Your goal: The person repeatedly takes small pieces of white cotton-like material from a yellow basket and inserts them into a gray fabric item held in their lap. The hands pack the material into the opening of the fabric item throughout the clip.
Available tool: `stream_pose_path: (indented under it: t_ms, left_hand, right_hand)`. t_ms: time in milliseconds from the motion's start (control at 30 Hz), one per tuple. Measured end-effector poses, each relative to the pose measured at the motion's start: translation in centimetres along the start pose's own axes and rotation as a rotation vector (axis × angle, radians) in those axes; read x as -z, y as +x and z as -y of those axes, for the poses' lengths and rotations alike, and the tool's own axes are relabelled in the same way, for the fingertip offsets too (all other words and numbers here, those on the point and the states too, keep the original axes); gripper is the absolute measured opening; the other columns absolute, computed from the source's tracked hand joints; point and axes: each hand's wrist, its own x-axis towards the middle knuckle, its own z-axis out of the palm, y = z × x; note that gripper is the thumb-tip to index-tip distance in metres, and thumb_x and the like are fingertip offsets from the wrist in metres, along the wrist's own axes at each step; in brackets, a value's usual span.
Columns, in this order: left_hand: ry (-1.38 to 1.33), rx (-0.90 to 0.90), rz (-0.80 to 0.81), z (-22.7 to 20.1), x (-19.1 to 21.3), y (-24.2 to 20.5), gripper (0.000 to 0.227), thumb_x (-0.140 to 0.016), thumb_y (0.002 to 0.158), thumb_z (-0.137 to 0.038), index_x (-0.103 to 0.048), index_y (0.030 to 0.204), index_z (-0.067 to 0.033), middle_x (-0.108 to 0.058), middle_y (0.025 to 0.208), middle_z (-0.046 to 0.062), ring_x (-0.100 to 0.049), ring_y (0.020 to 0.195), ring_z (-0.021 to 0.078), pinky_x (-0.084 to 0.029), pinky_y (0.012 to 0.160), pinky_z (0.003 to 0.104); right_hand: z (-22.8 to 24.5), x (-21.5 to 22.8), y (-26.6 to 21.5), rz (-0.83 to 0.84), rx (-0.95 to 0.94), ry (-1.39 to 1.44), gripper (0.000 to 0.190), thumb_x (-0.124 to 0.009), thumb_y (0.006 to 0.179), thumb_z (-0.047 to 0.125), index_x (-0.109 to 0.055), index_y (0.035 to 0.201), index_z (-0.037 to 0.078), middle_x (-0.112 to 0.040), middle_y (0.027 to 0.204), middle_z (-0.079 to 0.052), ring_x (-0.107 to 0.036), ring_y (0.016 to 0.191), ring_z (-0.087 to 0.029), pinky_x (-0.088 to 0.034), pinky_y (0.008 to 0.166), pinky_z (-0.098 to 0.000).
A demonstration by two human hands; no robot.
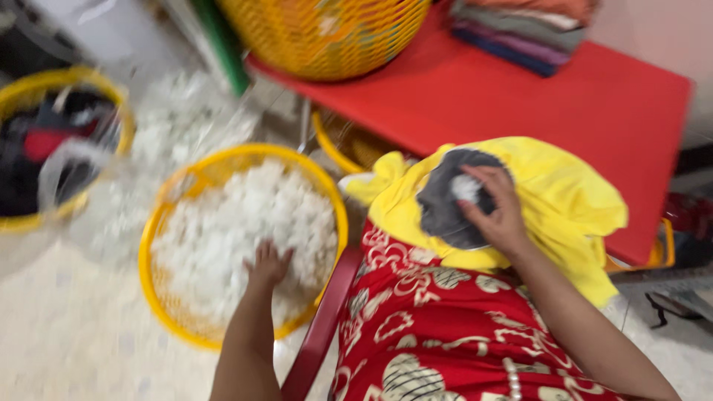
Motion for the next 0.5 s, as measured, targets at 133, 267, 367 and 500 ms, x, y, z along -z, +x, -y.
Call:
stream_pose_path:
  t_ms: [133,267,367,500]
  left_hand:
    - [-0.094,0.016,-0.220,-1.5,0.8,-0.8,0.079,-0.043,0.095,-0.070,-0.038,0.155,-0.0193,-0.029,0.165,0.004,-0.023,0.155,0.0209,-0.008,0.120,0.069]
    - [-0.308,-0.198,-0.759,-4.1,4.3,-4.1,0.052,-0.067,0.096,-0.046,-0.057,0.138,-0.0170,-0.052,0.147,0.012,-0.047,0.141,0.0288,-0.030,0.118,0.057]
    - [-0.419,-0.487,-0.985,-10.2,9.2,-6.5,0.048,-0.078,0.091,-0.027,-0.060,0.134,-0.0142,-0.050,0.146,0.018,-0.046,0.137,0.0361,-0.031,0.112,0.055]
    - [-0.460,-0.919,-0.950,-20.3,12.7,-12.3,0.048,-0.078,0.088,-0.023,-0.064,0.133,-0.0150,-0.045,0.149,0.023,-0.041,0.139,0.0395,-0.028,0.115,0.054]
  right_hand:
    - [-0.2,0.8,0.0,-0.009,-0.005,0.109,0.059,-0.075,0.081,0.008,-0.059,0.137,0.008,-0.057,0.132,-0.011,-0.056,0.123,-0.024,-0.042,0.108,-0.0342]
    - [-1.1,0.9,-0.2,-0.039,-0.051,0.139,0.053,-0.073,0.085,0.007,-0.060,0.136,0.008,-0.059,0.129,-0.010,-0.058,0.122,-0.022,-0.043,0.109,-0.0335]
    - [-1.4,0.6,-0.2,-0.081,-0.029,0.122,0.042,-0.075,0.087,0.007,-0.066,0.128,0.007,-0.058,0.125,-0.009,-0.059,0.117,-0.021,-0.045,0.104,-0.0319]
    - [-1.3,0.8,0.1,-0.094,-0.039,0.125,0.032,-0.075,0.091,0.009,-0.074,0.123,0.011,-0.060,0.115,-0.005,-0.060,0.109,-0.018,-0.048,0.097,-0.0282]
